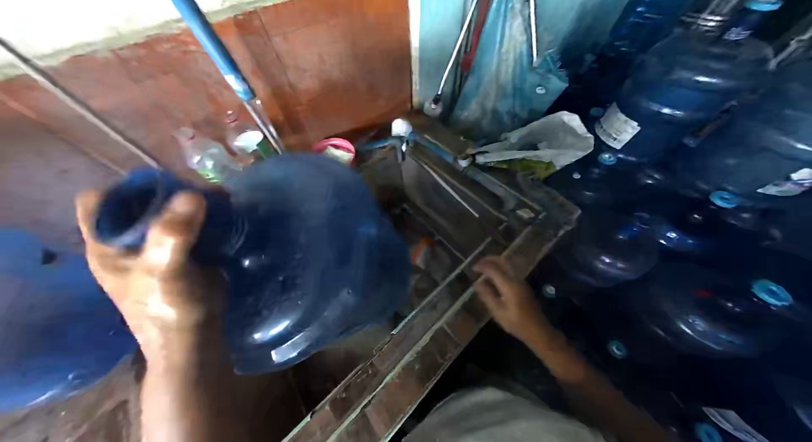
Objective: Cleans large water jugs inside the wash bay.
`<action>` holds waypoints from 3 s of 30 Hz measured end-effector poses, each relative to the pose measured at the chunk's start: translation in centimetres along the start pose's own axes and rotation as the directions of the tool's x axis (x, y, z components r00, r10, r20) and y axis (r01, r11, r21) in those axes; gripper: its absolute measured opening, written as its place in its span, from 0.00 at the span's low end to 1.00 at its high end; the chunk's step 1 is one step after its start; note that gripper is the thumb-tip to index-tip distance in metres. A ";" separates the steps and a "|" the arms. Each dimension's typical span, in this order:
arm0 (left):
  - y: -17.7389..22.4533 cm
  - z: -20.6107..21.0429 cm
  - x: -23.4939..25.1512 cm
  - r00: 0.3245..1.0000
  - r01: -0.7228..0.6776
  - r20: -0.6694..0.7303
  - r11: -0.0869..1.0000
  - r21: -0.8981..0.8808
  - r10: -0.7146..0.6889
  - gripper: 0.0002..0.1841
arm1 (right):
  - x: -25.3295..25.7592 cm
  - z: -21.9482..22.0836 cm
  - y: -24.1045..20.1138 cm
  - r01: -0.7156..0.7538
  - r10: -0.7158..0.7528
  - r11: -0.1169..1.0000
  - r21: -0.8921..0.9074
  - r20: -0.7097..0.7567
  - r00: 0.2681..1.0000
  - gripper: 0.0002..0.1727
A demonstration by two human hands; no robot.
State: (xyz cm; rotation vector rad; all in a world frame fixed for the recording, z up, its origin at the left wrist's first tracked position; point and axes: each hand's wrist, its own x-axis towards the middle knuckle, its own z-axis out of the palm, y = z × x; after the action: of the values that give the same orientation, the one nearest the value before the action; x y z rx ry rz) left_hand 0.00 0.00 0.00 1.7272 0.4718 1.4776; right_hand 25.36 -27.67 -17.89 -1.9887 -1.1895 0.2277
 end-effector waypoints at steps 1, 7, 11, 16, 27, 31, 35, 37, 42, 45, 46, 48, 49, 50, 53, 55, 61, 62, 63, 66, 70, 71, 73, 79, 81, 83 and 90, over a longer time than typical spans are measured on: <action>-2.1 -0.1 -1.6 0.992 0.051 -0.114 0.998 0.034 -0.047 0.30 | -0.1 1.2 0.2 -0.048 0.047 0.999 0.007 0.101 0.994 0.18; -13.6 0.3 -9.1 0.823 0.478 -0.489 0.817 0.322 -0.288 0.42 | 0.3 5.9 0.7 -0.100 0.080 0.995 0.006 0.554 0.829 0.19; -17.5 1.0 -13.8 0.698 0.682 -0.574 0.642 0.351 -0.428 0.41 | 3.4 5.4 2.5 -0.100 0.096 0.995 -0.023 0.564 0.821 0.18; -16.4 2.7 -15.7 0.743 0.664 -0.400 0.522 0.534 -0.536 0.43 | 8.9 0.2 7.2 -0.260 0.299 0.950 -0.171 0.269 0.915 0.19; -14.5 5.1 -11.4 0.527 0.600 -0.333 0.066 0.797 -0.782 0.28 | 15.5 -5.7 18.1 -0.476 0.609 0.736 -0.481 0.165 0.776 0.31; -14.1 5.6 -11.1 0.499 0.668 -0.456 -0.008 0.744 -0.737 0.28 | 14.9 -6.3 20.1 -0.457 0.512 0.835 -0.306 0.129 0.849 0.25; -14.9 5.5 -10.8 0.481 0.718 -0.559 -0.063 0.693 -0.675 0.30 | 14.1 -7.0 17.6 -0.411 0.405 0.908 0.080 0.075 0.911 0.25; -14.9 6.2 -10.2 0.438 0.715 -0.579 -0.123 0.688 -0.688 0.31 | 13.9 -6.4 14.9 -0.335 0.305 0.924 0.185 0.176 0.936 0.25; -14.6 7.4 -9.4 0.345 0.655 -0.436 -0.119 0.746 -0.831 0.31 | 12.9 -0.6 7.2 -0.333 0.093 0.907 0.256 0.650 0.754 0.19; -15.0 6.8 -10.9 0.465 0.677 -0.368 0.056 0.734 -0.805 0.27 | 11.4 3.4 3.1 -0.418 0.122 0.904 0.092 0.880 0.458 0.20; -14.9 6.7 -11.0 0.466 0.677 -0.358 0.066 0.733 -0.809 0.27 | 10.9 4.6 2.0 -0.421 0.134 0.906 0.041 0.916 0.378 0.21; -14.9 6.6 -10.8 0.439 0.675 -0.344 0.052 0.736 -0.830 0.27 | 10.3 6.4 -0.1 -0.396 0.160 0.917 -0.038 0.947 0.280 0.21; -14.9 6.6 -10.7 0.429 0.668 -0.335 0.046 0.742 -0.839 0.27 | 10.2 7.0 -1.1 -0.385 0.180 0.920 -0.069 0.949 0.261 0.22; -15.0 6.6 -10.5 0.425 0.657 -0.321 0.045 0.752 -0.846 0.27 | 10.3 7.4 -2.0 -0.373 0.200 0.923 -0.094 0.945 0.258 0.22; -15.4 6.3 -10.1 0.420 0.626 -0.266 0.064 0.777 -0.868 0.29 | 11.0 7.6 -4.2 -0.336 0.241 0.932 -0.133 0.922 0.303 0.22; -15.6 5.9 -10.1 0.416 0.635 -0.224 0.105 0.766 -0.881 0.30 | 11.4 7.2 -5.1 -0.320 0.253 0.936 -0.145 0.910 0.329 0.22; -15.8 5.8 -10.2 0.410 0.630 -0.179 0.136 0.765 -0.894 0.30 | 11.4 7.6 -7.1 -0.275 0.343 0.925 -0.264 0.891 0.297 0.23; -15.8 5.8 -10.2 0.411 0.630 -0.172 0.143 0.763 -0.895 0.30 | 11.4 7.8 -7.2 -0.268 0.354 0.922 -0.280 0.889 0.291 0.23; -15.7 5.8 -10.2 0.409 0.631 -0.165 0.147 0.762 -0.898 0.29 | 11.4 8.0 -7.3 -0.258 0.361 0.921 -0.291 0.887 0.288 0.23; -15.9 5.8 -10.2 0.400 0.626 -0.160 0.141 0.767 -0.903 0.29 | 12.1 8.1 -7.9 -0.147 0.382 0.924 -0.354 0.874 0.300 0.22; -16.0 5.9 -10.3 0.419 0.628 -0.163 0.156 0.762 -0.893 0.28 | 13.8 8.3 -9.2 0.053 0.382 0.906 -0.419 0.866 0.321 0.21; -16.0 5.9 -10.4 0.431 0.626 -0.161 0.166 0.762 -0.888 0.27 | 14.1 8.3 -9.5 0.095 0.384 0.896 -0.434 0.865 0.324 0.21; -16.1 6.0 -10.4 0.440 0.623 -0.160 0.172 0.763 -0.884 0.27 | 14.7 8.4 -10.3 0.180 0.384 0.870 -0.460 0.859 0.338 0.22; -16.1 6.2 -10.6 0.462 0.625 -0.169 0.184 0.759 -0.871 0.25 | 14.4 11.9 -11.7 0.340 0.287 0.820 -0.460 0.845 0.452 0.19; -16.3 6.0 -10.8 0.459 0.632 -0.172 0.184 0.753 -0.872 0.26 | 14.5 13.6 -11.4 0.293 0.268 0.860 -0.418 0.858 0.438 0.20; -16.2 5.6 -10.7 0.441 0.636 -0.174 0.170 0.753 -0.881 0.27 | 13.6 14.9 -9.5 0.196 0.282 0.893 -0.406 0.842 0.459 0.22; -16.6 3.4 -15.2 0.671 0.657 -0.144 0.492 0.571 -0.728 0.27 | 10.0 9.1 -1.7 -0.194 0.426 0.904 -0.381 0.763 0.486 0.22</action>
State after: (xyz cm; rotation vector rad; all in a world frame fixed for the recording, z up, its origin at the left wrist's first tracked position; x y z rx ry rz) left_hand 2.94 -1.85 -22.53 1.7060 1.5035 0.6289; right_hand 24.95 -14.29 -20.49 -2.3849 -1.4300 1.4489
